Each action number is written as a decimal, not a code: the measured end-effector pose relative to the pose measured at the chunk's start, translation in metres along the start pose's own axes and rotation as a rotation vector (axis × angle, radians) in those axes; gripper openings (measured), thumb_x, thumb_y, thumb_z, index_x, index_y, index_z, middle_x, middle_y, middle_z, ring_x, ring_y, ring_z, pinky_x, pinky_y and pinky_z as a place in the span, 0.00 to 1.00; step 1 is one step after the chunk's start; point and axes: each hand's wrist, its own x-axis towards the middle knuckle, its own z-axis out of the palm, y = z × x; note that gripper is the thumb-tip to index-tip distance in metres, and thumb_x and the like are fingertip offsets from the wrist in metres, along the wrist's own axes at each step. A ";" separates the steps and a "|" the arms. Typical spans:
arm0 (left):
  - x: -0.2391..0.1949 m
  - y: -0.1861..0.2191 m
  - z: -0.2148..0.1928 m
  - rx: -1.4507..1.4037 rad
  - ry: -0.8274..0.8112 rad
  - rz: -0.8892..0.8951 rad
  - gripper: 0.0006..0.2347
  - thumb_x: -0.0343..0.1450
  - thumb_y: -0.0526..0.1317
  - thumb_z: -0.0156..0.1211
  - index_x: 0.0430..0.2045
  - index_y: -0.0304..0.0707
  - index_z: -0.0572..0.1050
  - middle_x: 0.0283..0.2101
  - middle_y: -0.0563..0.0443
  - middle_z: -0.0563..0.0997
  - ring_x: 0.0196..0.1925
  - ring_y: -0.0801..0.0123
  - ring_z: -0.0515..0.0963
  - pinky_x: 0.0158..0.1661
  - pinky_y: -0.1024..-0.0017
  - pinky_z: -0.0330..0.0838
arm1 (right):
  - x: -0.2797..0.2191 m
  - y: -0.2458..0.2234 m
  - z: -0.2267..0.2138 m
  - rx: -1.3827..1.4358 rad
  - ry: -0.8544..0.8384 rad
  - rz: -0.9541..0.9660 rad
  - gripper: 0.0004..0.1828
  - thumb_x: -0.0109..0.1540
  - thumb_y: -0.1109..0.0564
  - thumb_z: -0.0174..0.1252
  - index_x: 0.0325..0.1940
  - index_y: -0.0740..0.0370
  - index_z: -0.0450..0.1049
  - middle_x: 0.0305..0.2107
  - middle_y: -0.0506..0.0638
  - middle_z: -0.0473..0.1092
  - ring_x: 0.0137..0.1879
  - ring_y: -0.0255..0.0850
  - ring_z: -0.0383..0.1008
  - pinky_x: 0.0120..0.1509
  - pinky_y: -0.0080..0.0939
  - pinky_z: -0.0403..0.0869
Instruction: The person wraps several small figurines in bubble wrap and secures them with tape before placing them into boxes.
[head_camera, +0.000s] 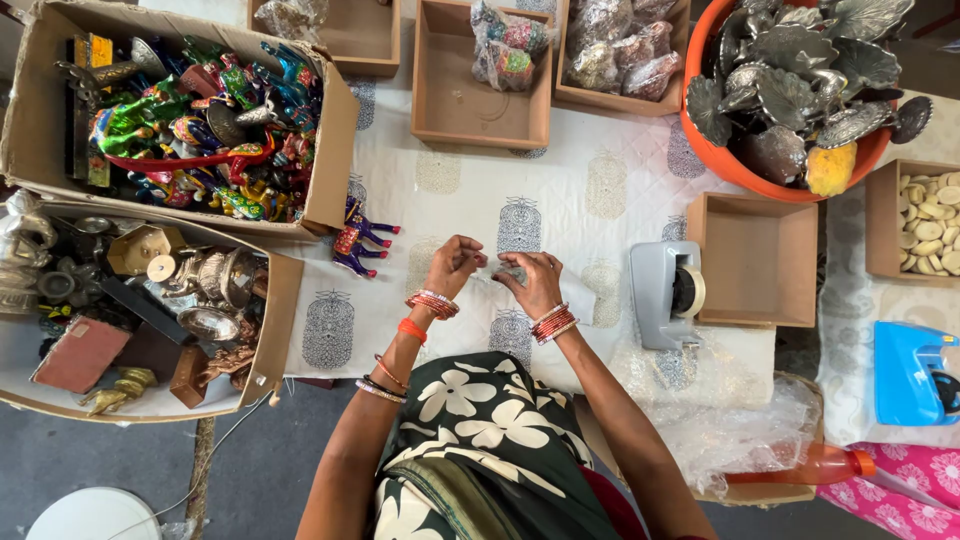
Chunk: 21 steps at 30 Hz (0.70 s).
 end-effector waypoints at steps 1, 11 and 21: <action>-0.002 -0.001 -0.003 -0.012 0.035 0.034 0.10 0.70 0.24 0.53 0.45 0.28 0.71 0.39 0.46 0.83 0.44 0.67 0.86 0.46 0.73 0.81 | 0.001 -0.002 -0.002 0.022 -0.009 0.013 0.18 0.57 0.43 0.69 0.49 0.48 0.80 0.37 0.39 0.79 0.49 0.36 0.75 0.65 0.49 0.57; -0.038 -0.023 -0.012 0.337 0.451 0.003 0.10 0.68 0.27 0.63 0.41 0.33 0.73 0.41 0.47 0.82 0.43 0.68 0.83 0.41 0.71 0.79 | 0.019 0.021 0.010 0.108 -0.182 0.178 0.07 0.59 0.42 0.65 0.34 0.43 0.82 0.31 0.35 0.78 0.43 0.36 0.77 0.59 0.47 0.66; -0.048 -0.085 -0.002 0.413 0.399 -0.074 0.19 0.67 0.25 0.59 0.52 0.36 0.67 0.41 0.45 0.80 0.38 0.66 0.82 0.39 0.70 0.79 | 0.027 0.017 0.008 0.058 -0.190 0.139 0.04 0.56 0.50 0.70 0.29 0.48 0.83 0.29 0.40 0.81 0.38 0.37 0.80 0.51 0.47 0.73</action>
